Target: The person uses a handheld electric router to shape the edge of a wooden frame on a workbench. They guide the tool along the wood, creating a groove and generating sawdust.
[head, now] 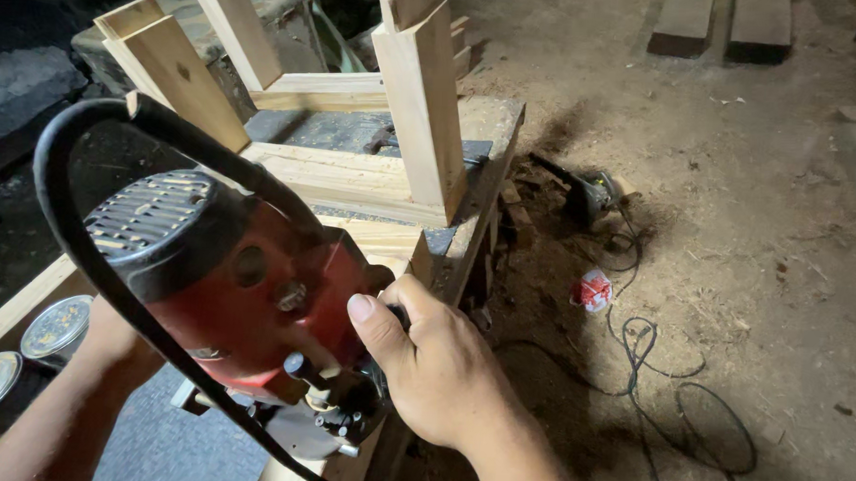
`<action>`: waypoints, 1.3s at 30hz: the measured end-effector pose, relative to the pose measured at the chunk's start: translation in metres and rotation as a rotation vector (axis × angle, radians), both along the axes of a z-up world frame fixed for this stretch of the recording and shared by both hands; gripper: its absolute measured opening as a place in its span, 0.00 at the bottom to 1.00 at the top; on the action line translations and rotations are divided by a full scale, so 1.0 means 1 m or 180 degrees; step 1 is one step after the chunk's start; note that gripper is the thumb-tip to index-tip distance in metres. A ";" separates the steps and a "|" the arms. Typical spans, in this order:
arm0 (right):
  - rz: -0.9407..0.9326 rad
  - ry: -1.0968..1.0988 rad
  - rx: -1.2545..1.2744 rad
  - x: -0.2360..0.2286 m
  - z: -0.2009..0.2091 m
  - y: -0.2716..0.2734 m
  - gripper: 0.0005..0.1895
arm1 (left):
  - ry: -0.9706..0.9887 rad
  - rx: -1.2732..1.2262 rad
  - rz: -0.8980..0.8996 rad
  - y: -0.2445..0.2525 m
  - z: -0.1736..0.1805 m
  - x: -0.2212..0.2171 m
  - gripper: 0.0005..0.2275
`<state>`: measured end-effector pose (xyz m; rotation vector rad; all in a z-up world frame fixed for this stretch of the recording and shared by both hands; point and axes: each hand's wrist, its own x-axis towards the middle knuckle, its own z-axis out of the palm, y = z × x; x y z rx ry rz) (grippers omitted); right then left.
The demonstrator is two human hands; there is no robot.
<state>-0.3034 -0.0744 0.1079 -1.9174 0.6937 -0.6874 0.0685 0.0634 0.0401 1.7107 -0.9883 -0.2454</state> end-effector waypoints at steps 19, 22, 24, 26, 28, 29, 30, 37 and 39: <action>-0.0475 0.0075 -0.0070 0.007 0.000 0.005 0.27 | 0.1410 -0.0349 -0.0244 -0.009 0.023 -0.035 0.07; -0.0491 0.0089 -0.0076 0.007 0.000 0.006 0.26 | 0.1489 -0.0414 -0.0293 -0.012 0.026 -0.039 0.07; -0.0497 0.0025 -0.0139 0.008 0.000 0.006 0.27 | 0.1625 -0.0506 -0.0322 -0.013 0.028 -0.043 0.08; -0.0520 0.0059 -0.0089 0.008 0.000 0.007 0.27 | 0.1797 -0.0628 -0.0370 -0.014 0.030 -0.046 0.09; -0.0545 0.0112 -0.0046 0.009 0.000 0.007 0.26 | 0.1728 -0.0536 -0.0187 -0.013 0.032 -0.047 0.10; -0.0560 0.0146 -0.0026 0.009 0.000 0.007 0.27 | 0.1694 -0.0490 -0.0095 -0.013 0.032 -0.047 0.10; -0.0572 0.0186 0.0000 0.009 -0.001 0.007 0.27 | 0.1642 -0.0505 -0.0064 -0.013 0.032 -0.046 0.10; -0.0560 -0.0052 -0.0222 0.009 -0.007 0.008 0.28 | 0.0191 0.0169 0.0360 -0.008 0.020 -0.039 0.10; -0.0555 0.0000 -0.0143 0.008 -0.007 0.008 0.28 | -0.1090 0.0469 0.0483 -0.005 0.019 -0.038 0.09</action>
